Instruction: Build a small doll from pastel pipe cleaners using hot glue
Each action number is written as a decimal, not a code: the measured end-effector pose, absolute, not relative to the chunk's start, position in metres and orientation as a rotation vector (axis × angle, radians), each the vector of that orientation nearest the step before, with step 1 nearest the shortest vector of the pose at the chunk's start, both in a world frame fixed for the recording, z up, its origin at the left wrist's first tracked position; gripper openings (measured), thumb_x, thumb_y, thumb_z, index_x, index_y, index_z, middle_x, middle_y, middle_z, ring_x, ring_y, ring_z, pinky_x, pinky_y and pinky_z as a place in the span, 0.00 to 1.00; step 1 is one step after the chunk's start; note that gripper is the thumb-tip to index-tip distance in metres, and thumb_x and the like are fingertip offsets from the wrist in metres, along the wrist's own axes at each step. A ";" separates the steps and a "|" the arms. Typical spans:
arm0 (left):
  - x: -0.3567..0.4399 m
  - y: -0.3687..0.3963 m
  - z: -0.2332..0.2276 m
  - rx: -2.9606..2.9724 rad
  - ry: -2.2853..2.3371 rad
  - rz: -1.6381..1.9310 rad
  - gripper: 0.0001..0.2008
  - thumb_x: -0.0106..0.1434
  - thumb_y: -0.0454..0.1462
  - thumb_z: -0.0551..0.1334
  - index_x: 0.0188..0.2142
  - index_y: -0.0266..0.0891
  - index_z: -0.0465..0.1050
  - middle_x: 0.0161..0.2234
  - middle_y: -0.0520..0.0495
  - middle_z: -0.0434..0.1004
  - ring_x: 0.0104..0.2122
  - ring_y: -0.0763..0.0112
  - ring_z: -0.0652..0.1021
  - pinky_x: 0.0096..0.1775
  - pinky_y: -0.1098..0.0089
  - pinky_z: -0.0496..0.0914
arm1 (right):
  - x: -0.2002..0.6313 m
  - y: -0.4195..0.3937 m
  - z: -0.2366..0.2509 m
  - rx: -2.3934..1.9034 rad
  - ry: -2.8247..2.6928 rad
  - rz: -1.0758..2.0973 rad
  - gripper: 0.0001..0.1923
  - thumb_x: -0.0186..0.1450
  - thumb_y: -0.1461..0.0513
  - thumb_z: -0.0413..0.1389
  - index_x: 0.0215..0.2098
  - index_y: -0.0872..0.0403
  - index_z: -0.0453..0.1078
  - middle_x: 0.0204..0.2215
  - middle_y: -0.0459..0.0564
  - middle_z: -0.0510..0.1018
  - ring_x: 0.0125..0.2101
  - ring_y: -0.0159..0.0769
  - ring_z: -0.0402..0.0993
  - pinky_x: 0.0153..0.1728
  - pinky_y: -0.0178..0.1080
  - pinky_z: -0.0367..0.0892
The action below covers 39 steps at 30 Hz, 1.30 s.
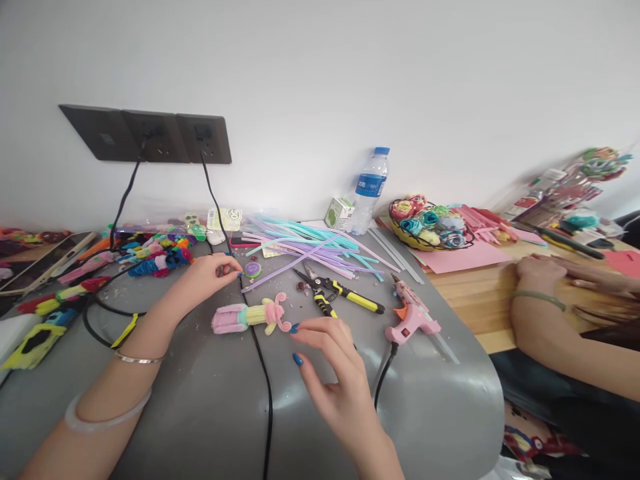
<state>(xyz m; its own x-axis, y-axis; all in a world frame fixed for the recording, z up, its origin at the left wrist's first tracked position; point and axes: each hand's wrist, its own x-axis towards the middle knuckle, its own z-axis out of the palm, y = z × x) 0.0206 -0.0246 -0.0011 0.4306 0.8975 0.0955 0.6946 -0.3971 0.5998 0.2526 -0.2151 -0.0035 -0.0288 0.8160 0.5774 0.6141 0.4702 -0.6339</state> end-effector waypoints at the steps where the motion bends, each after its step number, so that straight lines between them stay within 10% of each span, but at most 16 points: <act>1: 0.021 -0.025 -0.001 2.206 1.309 0.570 0.10 0.58 0.40 0.59 0.31 0.41 0.79 0.29 0.48 0.76 0.29 0.65 0.74 0.32 0.68 0.64 | 0.250 -0.214 -0.008 -1.240 -1.698 0.297 0.11 0.68 0.68 0.54 0.46 0.49 0.72 0.41 0.53 0.79 0.42 0.42 0.76 0.41 0.43 0.70; 8: 0.025 -0.023 -0.007 2.209 1.442 0.615 0.09 0.58 0.37 0.59 0.33 0.41 0.80 0.24 0.50 0.71 0.26 0.67 0.71 0.29 0.69 0.59 | 0.235 -0.202 -0.049 -1.289 -1.472 0.510 0.08 0.71 0.63 0.51 0.39 0.51 0.72 0.37 0.53 0.76 0.32 0.37 0.74 0.25 0.35 0.64; 39: 0.038 -0.021 -0.006 1.772 1.178 0.826 0.09 0.60 0.43 0.59 0.35 0.40 0.68 0.30 0.49 0.75 0.30 0.67 0.75 0.35 0.68 0.69 | 0.240 -0.199 -0.067 -1.229 -0.950 0.656 0.15 0.72 0.51 0.51 0.38 0.52 0.72 0.28 0.46 0.73 0.22 0.29 0.65 0.23 0.34 0.61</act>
<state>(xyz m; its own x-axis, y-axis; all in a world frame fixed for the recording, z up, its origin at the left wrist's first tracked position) 0.0380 -0.0215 -0.0065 0.3432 0.9364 0.0733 0.3885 -0.2125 0.8966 0.2401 -0.1988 -0.0667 0.4771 0.8444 0.2435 0.0719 0.2387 -0.9684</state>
